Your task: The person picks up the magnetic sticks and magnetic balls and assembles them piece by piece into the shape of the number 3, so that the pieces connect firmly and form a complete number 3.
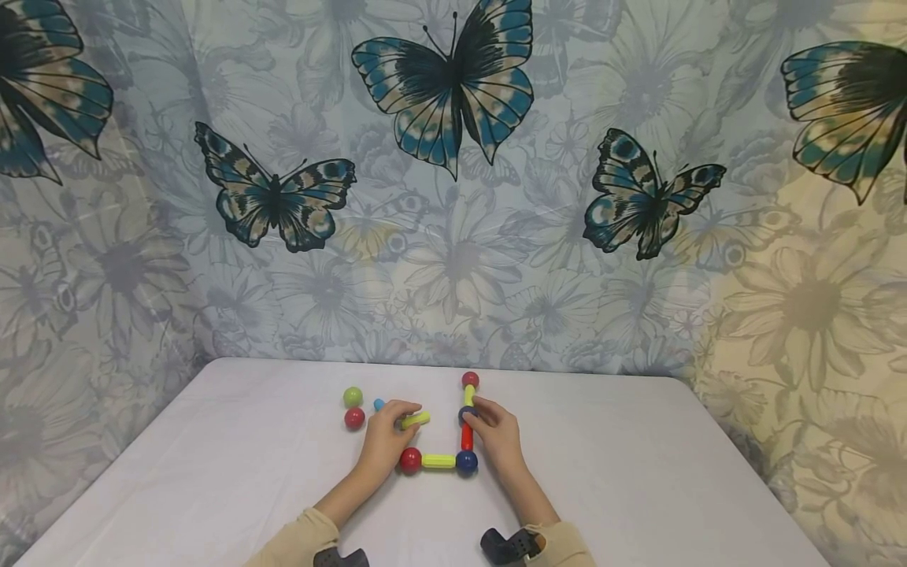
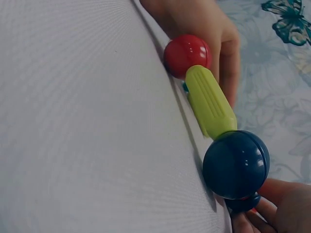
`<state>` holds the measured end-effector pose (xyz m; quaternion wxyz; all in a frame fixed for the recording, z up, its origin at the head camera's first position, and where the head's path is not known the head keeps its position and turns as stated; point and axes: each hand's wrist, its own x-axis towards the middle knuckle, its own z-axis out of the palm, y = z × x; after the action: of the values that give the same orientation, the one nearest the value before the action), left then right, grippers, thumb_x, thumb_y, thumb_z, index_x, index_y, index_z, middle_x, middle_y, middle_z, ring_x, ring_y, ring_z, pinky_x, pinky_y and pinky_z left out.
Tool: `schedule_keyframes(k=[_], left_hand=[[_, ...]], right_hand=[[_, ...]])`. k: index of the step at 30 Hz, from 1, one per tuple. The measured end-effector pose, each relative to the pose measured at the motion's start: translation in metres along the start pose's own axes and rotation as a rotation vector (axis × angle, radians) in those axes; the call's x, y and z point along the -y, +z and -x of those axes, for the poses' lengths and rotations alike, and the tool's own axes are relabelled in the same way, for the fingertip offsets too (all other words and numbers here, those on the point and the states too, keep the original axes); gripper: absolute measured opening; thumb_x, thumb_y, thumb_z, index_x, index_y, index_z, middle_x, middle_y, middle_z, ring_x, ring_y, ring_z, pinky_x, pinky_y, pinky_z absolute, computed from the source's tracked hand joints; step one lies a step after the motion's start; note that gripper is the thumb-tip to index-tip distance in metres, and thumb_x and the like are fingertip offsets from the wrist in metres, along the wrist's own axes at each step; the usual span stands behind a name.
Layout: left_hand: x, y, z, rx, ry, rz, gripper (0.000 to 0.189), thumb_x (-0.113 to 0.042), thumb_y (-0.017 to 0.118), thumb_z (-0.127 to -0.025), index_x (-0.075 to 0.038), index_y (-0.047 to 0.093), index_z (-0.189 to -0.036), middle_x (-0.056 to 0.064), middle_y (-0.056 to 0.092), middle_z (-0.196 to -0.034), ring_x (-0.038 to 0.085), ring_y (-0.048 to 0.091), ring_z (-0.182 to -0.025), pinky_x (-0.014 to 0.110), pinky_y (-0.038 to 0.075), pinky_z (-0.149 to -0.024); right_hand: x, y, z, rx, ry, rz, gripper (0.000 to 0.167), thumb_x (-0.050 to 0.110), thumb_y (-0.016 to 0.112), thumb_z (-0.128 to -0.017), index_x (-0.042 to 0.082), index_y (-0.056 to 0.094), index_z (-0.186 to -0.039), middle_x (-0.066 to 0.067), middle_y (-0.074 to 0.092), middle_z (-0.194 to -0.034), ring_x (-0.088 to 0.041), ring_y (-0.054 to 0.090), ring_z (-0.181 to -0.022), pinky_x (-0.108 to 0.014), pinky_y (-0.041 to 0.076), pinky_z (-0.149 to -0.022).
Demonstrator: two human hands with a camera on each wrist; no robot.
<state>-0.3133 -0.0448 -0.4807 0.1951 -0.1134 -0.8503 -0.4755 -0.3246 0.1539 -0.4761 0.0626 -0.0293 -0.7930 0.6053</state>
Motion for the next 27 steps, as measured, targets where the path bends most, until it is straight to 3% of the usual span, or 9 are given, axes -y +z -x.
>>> schedule_keyframes(k=[10,27], left_hand=[[0.0011,-0.0007,0.0015,0.036,-0.053,-0.004,0.03,0.001,0.074,-0.079,-0.008,0.068,-0.108,0.007,0.067,-0.105,0.021,0.066,-0.1,0.03,0.057,-0.088],[0.0009,-0.0012,0.0003,0.038,-0.104,-0.003,0.027,0.005,0.075,-0.077,0.002,0.069,-0.103,0.011,0.061,-0.107,0.023,0.064,-0.098,0.031,0.057,-0.086]], right_hand=[[0.0005,-0.0002,0.0005,0.0,0.01,-0.003,0.047,0.018,0.071,-0.089,0.003,0.058,-0.132,-0.019,0.058,-0.138,-0.033,0.053,-0.131,-0.042,0.046,-0.105],[0.0003,-0.0009,0.0012,0.008,-0.007,0.005,0.047,0.019,0.071,-0.089,0.003,0.059,-0.131,-0.019,0.058,-0.137,-0.034,0.054,-0.13,-0.043,0.047,-0.105]])
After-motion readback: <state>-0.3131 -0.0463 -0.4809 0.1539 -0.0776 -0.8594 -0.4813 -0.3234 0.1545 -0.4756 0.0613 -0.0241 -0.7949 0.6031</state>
